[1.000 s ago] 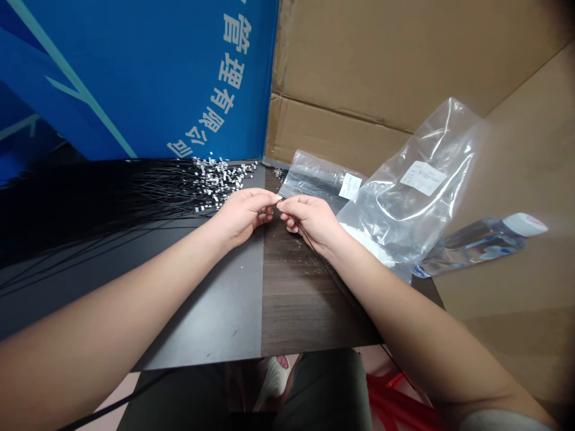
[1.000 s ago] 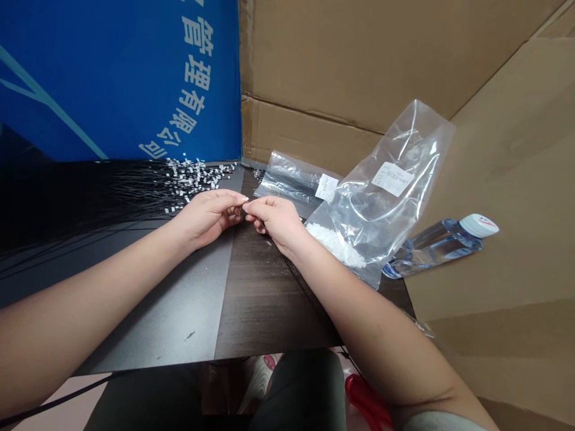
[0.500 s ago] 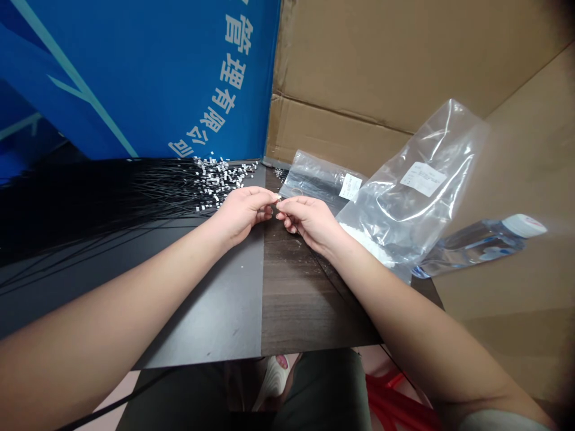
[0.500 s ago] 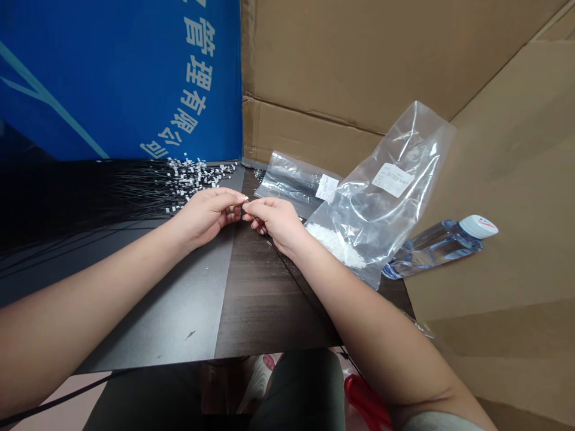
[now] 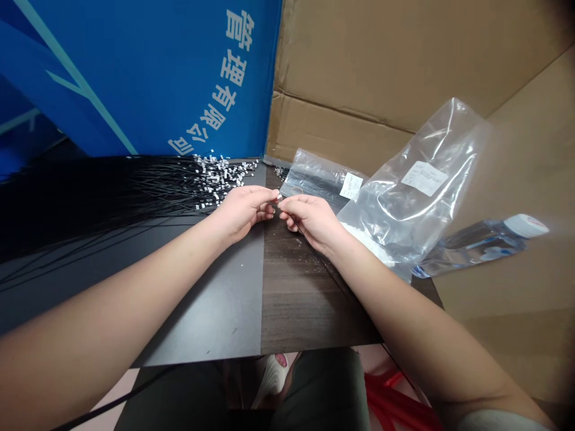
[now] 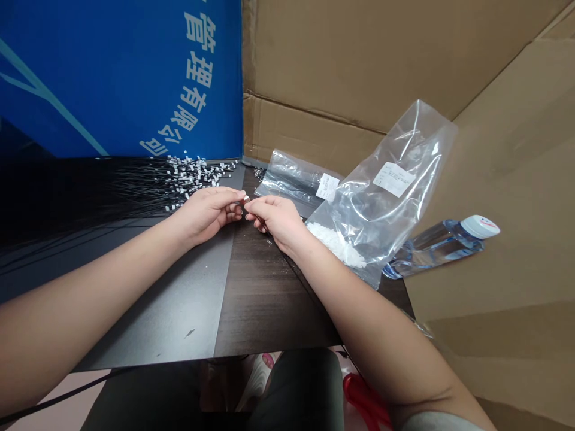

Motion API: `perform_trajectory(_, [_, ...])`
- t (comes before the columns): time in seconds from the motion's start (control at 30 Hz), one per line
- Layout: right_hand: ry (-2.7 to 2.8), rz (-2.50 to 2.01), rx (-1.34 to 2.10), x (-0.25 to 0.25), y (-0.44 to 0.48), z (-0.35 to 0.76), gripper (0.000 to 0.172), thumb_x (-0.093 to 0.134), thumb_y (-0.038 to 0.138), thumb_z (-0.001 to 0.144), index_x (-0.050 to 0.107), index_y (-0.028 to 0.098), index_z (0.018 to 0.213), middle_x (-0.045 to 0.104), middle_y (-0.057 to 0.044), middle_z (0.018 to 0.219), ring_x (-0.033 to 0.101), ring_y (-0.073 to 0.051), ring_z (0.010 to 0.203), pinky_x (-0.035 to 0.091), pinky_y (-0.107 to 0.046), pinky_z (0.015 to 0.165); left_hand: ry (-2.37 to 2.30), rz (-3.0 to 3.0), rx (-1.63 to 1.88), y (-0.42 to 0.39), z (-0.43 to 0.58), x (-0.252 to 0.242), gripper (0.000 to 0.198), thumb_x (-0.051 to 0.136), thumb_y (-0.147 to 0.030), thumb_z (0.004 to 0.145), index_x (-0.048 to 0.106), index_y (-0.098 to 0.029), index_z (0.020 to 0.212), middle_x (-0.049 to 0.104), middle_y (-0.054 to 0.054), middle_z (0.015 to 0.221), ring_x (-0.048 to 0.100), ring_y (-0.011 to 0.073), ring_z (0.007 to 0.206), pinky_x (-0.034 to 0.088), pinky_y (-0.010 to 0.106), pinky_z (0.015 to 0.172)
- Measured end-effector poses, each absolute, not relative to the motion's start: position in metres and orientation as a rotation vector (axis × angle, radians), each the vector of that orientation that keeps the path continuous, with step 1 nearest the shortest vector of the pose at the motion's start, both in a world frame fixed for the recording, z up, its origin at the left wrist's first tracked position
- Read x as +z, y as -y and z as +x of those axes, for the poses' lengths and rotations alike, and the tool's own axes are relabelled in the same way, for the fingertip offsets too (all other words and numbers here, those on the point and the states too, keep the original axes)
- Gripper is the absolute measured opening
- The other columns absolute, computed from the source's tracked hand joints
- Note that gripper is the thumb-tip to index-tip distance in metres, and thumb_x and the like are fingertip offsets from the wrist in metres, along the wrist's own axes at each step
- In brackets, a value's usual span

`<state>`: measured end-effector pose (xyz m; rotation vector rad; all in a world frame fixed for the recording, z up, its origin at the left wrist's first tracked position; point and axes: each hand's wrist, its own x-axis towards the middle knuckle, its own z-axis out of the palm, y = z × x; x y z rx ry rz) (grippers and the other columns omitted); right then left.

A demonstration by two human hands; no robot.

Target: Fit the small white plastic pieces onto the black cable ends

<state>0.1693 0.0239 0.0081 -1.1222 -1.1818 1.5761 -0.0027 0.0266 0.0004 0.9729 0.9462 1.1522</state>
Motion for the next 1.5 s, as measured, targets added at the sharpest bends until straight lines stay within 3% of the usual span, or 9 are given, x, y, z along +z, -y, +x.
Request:
perform_trajectory(0.6, [1.335, -1.152, 1.367, 0.004, -0.028, 0.171, 0.012, 0.076, 0.029, 0.078, 0.073, 0.017, 0.078, 0.072, -0.002, 0.072, 0.056, -0.010, 0.057, 0.041, -0.024, 0.053, -1.039, 0.985, 1.166, -0.022, 0.003, 0.005, 0.018, 0.080, -0.023, 0.082, 0.069, -0.012, 0.072, 0.064, 0.003, 0.067, 0.059, 0.0100, 0.062, 0.049, 0.026, 0.067])
perform_trajectory(0.8, [1.573, -1.110, 1.034, 0.005, -0.036, 0.183, 0.020, 0.078, 0.032, 0.082, 0.078, 0.019, 0.097, 0.077, -0.002, 0.086, 0.066, -0.015, 0.075, 0.054, -0.033, 0.076, -1.049, 0.981, 1.155, -0.023, 0.002, 0.004, 0.021, 0.080, -0.024, 0.085, 0.067, -0.013, 0.072, 0.063, 0.002, 0.070, 0.058, 0.0104, 0.063, 0.050, 0.028, 0.068])
perform_trajectory(0.93, [1.766, -1.074, 0.883, 0.004, -0.037, 0.188, 0.021, 0.074, 0.032, 0.087, 0.081, 0.021, 0.102, 0.081, -0.004, 0.099, 0.072, -0.019, 0.088, 0.056, -0.039, 0.088, -1.029, 1.036, 1.127, -0.024, 0.000, 0.000, 0.026, 0.084, -0.030, 0.083, 0.068, -0.014, 0.073, 0.065, 0.003, 0.075, 0.060, 0.0108, 0.065, 0.051, 0.029, 0.070])
perform_trajectory(1.23, [1.932, -1.072, 0.691, 0.002, -0.035, 0.189, 0.014, 0.069, 0.031, 0.092, 0.080, 0.023, 0.094, 0.081, -0.003, 0.096, 0.070, -0.019, 0.085, 0.053, -0.036, 0.084, -1.014, 1.080, 1.110, -0.023, 0.000, -0.001, 0.027, 0.085, -0.033, 0.083, 0.069, -0.013, 0.074, 0.063, 0.002, 0.071, 0.059, 0.0110, 0.065, 0.051, 0.028, 0.070])
perform_trajectory(1.5, [1.842, -1.114, 0.671, 0.004, -0.035, 0.188, 0.013, 0.066, 0.033, 0.093, 0.076, 0.024, 0.091, 0.077, -0.002, 0.090, 0.063, -0.019, 0.080, 0.048, -0.034, 0.081, -0.999, 1.000, 1.109, -0.020, 0.001, 0.003, 0.021, 0.086, -0.030, 0.079, 0.074, -0.013, 0.081, 0.071, 0.006, 0.083, 0.064, 0.0128, 0.070, 0.057, 0.033, 0.077])
